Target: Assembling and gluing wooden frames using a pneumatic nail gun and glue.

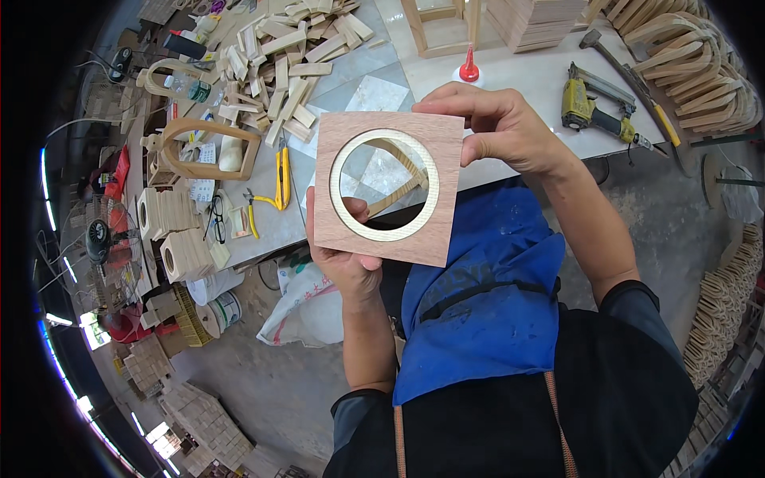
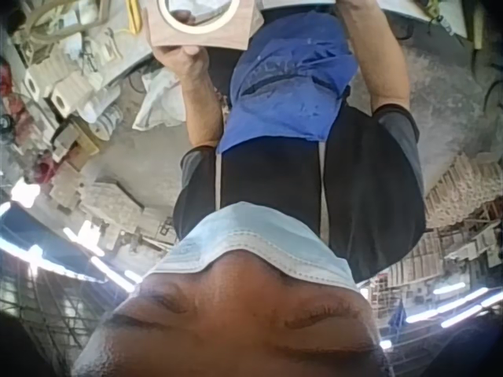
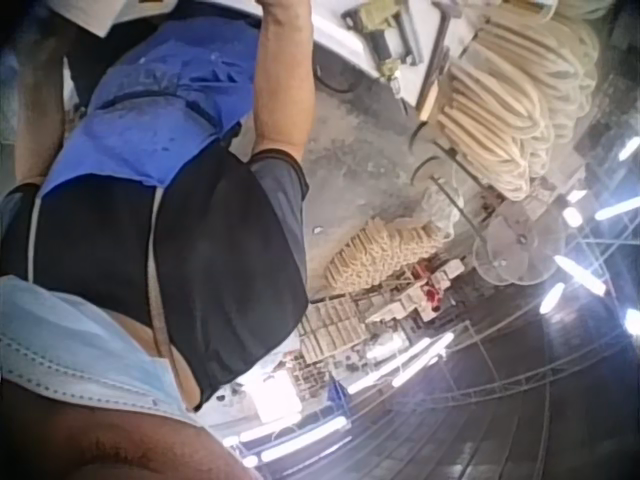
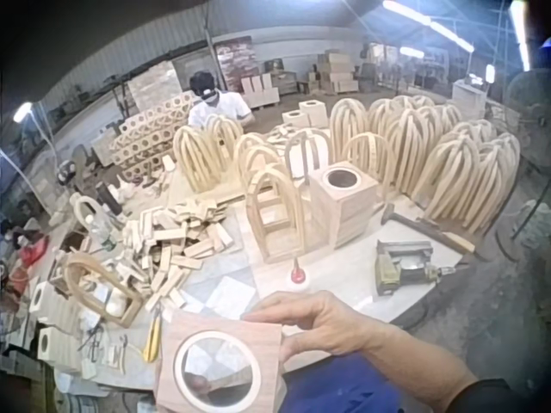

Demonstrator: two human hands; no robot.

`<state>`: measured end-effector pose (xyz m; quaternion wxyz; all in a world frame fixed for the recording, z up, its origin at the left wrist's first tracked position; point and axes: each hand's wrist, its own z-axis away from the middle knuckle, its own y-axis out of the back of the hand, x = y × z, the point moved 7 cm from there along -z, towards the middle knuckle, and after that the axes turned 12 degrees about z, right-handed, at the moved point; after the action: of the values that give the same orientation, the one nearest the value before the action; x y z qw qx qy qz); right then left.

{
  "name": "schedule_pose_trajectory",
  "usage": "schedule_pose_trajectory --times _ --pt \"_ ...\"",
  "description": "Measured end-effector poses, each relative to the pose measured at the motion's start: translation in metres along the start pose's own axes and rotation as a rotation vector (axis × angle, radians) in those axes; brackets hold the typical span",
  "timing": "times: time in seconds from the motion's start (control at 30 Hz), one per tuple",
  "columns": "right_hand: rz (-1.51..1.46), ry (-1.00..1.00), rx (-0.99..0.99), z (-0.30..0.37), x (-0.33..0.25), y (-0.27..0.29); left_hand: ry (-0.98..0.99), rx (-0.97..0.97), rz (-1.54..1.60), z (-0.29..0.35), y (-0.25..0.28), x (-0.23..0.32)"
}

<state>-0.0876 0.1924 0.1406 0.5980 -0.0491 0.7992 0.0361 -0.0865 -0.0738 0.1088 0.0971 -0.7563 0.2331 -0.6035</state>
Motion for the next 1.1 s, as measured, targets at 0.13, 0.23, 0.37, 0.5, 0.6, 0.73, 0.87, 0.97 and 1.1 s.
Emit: schedule_pose_trajectory --times 0.13,0.23,0.37,0.5,0.6,0.73,0.87,0.97,1.1 --pt "0.042 -0.025 0.016 0.003 0.004 0.002 0.026 0.032 0.019 -0.002 0.002 -0.003" --pt "0.113 -0.077 0.038 0.017 0.012 0.012 0.049 0.070 0.065 -0.003 0.004 -0.006" --pt "0.679 -0.177 0.277 0.059 0.014 0.075 0.050 0.051 0.104 -0.002 0.004 -0.005" --pt "1.407 -0.189 0.353 0.120 0.014 0.143 0.054 -0.009 0.119 -0.001 0.002 -0.006" --pt "1.652 -0.308 0.264 0.153 0.023 0.162 0.149 -0.058 0.192 0.003 0.004 -0.013" --pt "1.821 -0.484 0.151 0.184 0.067 0.202 0.118 -0.075 0.123 0.006 -0.012 -0.010" --pt "1.756 -0.320 0.144 0.183 0.082 0.222 0.074 -0.215 0.069 0.003 -0.026 -0.005" --pt "1.704 -0.467 0.056 0.172 0.066 0.216 0.036 -0.174 0.073 0.001 -0.025 0.001" --pt "1.544 -0.691 0.020 0.151 0.019 0.200 0.041 -0.211 -0.017 0.001 -0.031 0.002"
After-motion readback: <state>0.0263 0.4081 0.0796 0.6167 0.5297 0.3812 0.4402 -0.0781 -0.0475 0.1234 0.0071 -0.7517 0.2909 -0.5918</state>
